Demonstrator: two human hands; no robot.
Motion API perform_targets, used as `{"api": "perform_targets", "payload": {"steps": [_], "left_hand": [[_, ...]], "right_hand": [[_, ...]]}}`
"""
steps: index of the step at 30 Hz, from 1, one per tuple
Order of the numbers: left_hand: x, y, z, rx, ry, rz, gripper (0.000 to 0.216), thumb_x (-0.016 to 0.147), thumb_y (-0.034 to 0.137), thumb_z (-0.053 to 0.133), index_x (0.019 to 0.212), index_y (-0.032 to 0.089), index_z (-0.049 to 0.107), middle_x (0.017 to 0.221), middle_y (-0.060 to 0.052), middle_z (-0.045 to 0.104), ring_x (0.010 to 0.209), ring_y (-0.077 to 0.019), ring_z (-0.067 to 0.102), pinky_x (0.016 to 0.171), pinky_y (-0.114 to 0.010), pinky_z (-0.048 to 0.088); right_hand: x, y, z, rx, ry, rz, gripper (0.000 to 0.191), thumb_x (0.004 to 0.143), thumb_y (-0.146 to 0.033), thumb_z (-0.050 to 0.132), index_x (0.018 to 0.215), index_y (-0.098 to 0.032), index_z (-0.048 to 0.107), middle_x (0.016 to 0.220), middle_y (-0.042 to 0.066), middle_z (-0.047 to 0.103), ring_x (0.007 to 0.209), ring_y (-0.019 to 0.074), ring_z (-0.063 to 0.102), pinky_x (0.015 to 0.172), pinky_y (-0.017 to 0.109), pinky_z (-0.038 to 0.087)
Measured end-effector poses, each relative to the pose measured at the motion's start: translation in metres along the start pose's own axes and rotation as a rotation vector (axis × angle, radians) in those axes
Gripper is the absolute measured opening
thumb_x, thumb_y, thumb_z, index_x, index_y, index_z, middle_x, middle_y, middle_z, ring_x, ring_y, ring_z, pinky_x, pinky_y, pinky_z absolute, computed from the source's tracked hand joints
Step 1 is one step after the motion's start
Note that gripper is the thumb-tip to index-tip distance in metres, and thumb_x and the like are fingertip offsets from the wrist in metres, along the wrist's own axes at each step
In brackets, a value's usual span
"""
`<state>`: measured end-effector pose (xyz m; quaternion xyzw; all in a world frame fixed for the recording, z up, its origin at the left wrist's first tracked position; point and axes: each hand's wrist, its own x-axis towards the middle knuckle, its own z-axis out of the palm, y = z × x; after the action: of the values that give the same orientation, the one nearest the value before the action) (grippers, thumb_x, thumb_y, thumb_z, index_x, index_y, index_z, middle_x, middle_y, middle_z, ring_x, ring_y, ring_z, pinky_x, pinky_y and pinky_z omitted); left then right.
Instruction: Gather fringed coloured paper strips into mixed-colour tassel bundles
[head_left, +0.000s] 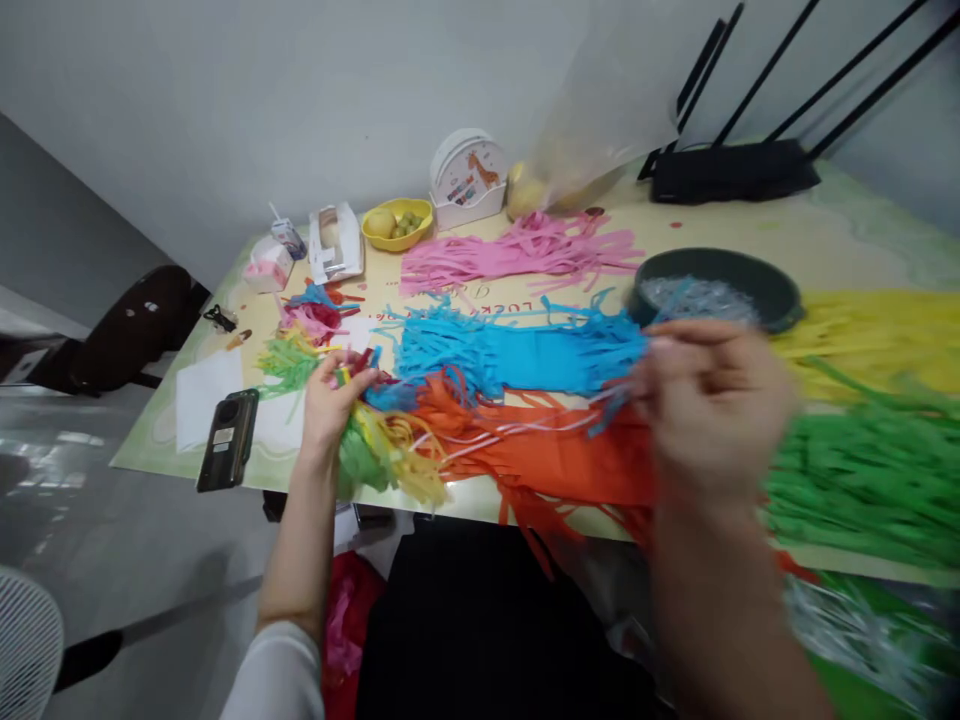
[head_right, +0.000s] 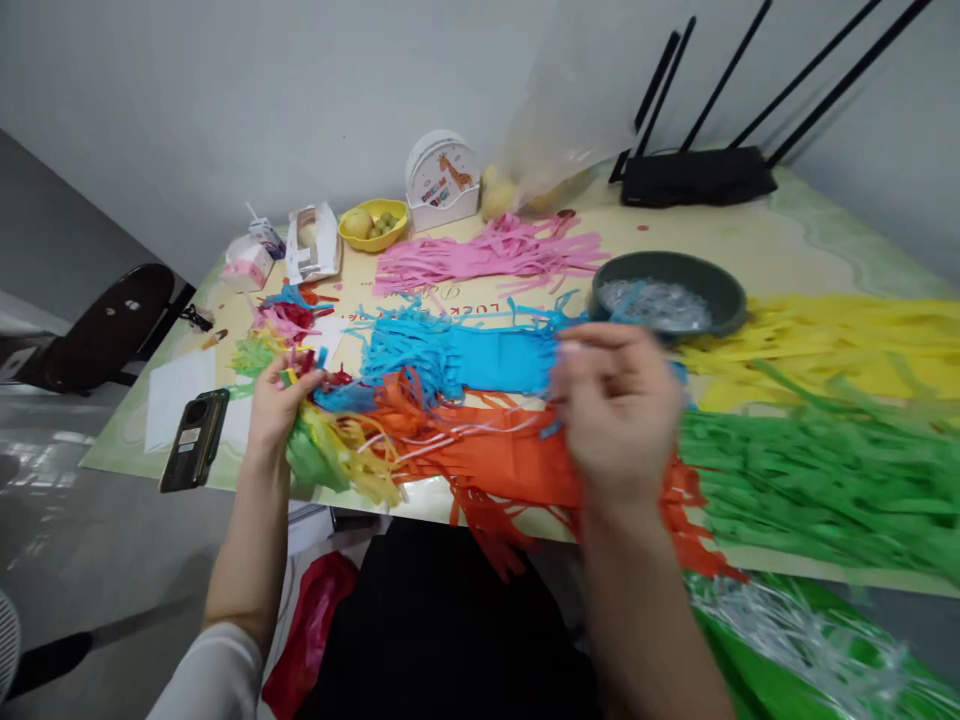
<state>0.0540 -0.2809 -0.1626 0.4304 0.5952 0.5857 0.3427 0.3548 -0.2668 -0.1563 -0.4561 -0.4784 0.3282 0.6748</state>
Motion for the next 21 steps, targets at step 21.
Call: {"api": "perform_targets", "payload": {"steps": [21], "left_hand": [[-0.053,-0.004,0.054,-0.214,-0.579,-0.319,0.039,0.069,0.051,0.078,0.083,0.015,0.075,0.078,-0.006,0.073,0.072,-0.0198,0.068,0.072,-0.031,0.054]], "right_hand": [[-0.031,0.009,0.039,-0.019,-0.761,0.070,0.015,0.093,-0.031,0.056,0.092,-0.022,0.068,0.070,0.001,0.071,0.060,0.0145,0.065,0.059,0.026,0.049]]}}
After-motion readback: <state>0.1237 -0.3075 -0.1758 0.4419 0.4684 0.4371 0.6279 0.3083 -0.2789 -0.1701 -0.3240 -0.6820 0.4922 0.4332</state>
